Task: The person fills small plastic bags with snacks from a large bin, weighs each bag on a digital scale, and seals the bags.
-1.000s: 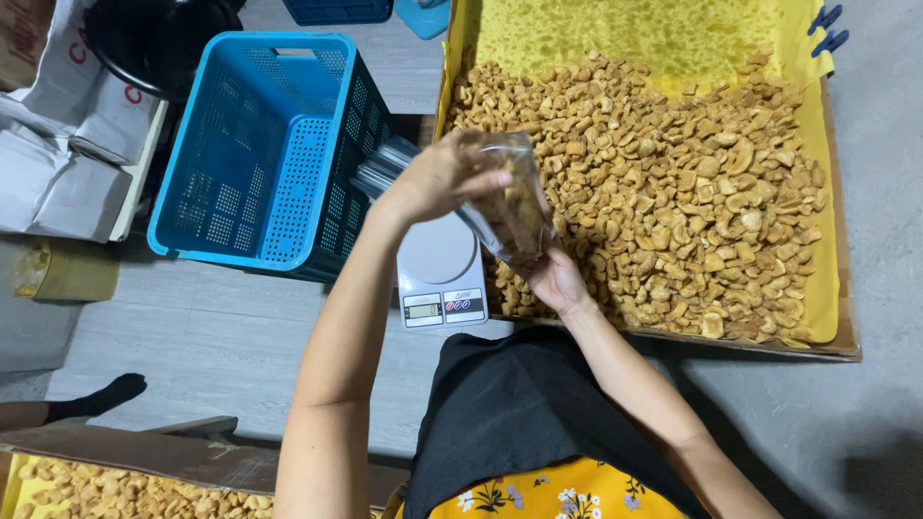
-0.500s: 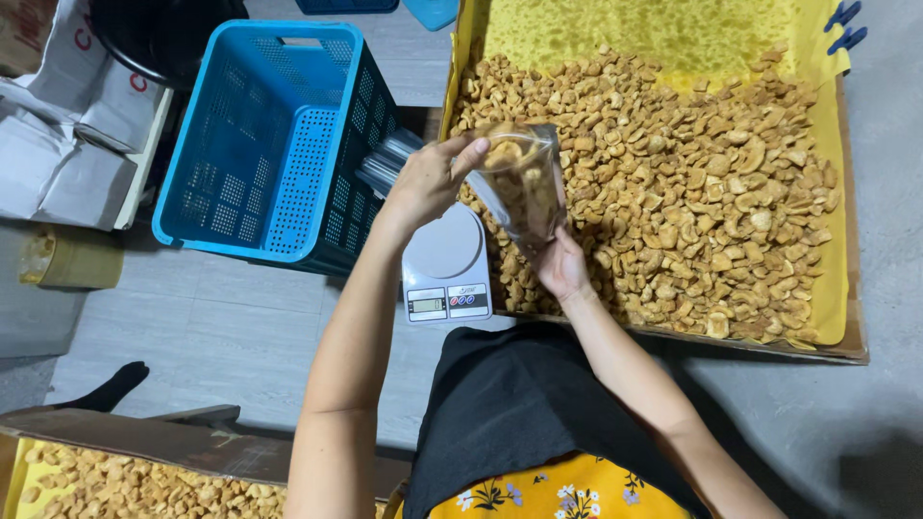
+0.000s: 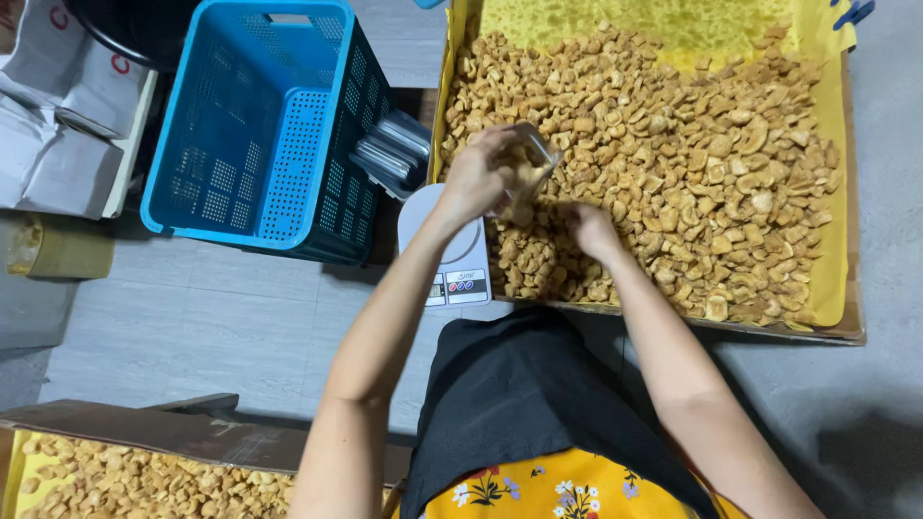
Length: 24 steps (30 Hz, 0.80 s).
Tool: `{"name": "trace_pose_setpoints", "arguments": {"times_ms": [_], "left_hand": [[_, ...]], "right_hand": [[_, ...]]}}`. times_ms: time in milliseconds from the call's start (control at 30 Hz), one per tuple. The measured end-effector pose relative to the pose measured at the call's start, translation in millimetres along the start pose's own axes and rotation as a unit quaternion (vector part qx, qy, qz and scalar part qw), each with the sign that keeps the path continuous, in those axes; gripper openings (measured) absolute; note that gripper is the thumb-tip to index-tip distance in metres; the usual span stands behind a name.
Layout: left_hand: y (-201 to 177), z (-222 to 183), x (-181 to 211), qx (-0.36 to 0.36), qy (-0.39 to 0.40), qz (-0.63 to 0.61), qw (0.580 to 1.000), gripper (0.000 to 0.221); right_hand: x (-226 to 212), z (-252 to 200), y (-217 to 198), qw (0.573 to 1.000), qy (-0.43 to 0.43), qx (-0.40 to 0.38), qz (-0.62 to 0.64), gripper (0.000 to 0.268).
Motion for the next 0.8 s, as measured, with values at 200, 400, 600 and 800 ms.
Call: {"name": "trace_pose_setpoints", "arguments": {"times_ms": [200, 400, 600, 800], "left_hand": [[8.7, 0.5, -13.1, 0.046, 0.043, 0.026, 0.998, 0.066], [4.2, -1.2, -8.3, 0.004, -0.001, -0.018, 1.0, 0.059], [-8.1, -6.0, -23.6, 0.007, 0.065, -0.053, 0.996, 0.062], [-7.5, -6.0, -24.5, -0.023, 0.137, -0.027, 0.99, 0.064]], "right_hand": [[15.9, 46.6, 54.8, 0.948, -0.159, 0.048, -0.27, 0.044], [33.1, 68.4, 109.6, 0.762, -0.158, 0.044, -0.626, 0.037], [32.9, 78.6, 81.0, 0.871, -0.095, 0.03, -0.481, 0.036], [28.0, 49.4, 27.3, 0.995, 0.032, 0.067, 0.071, 0.02]]}}
Point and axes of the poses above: each hand's wrist, its own z-axis towards the middle knuckle, its own y-axis out of the palm, x = y × z, the point moved 7 cm from there along z, towards the middle knuckle, and after that the axes turned 8 degrees about -x, right-handed, at the moved point
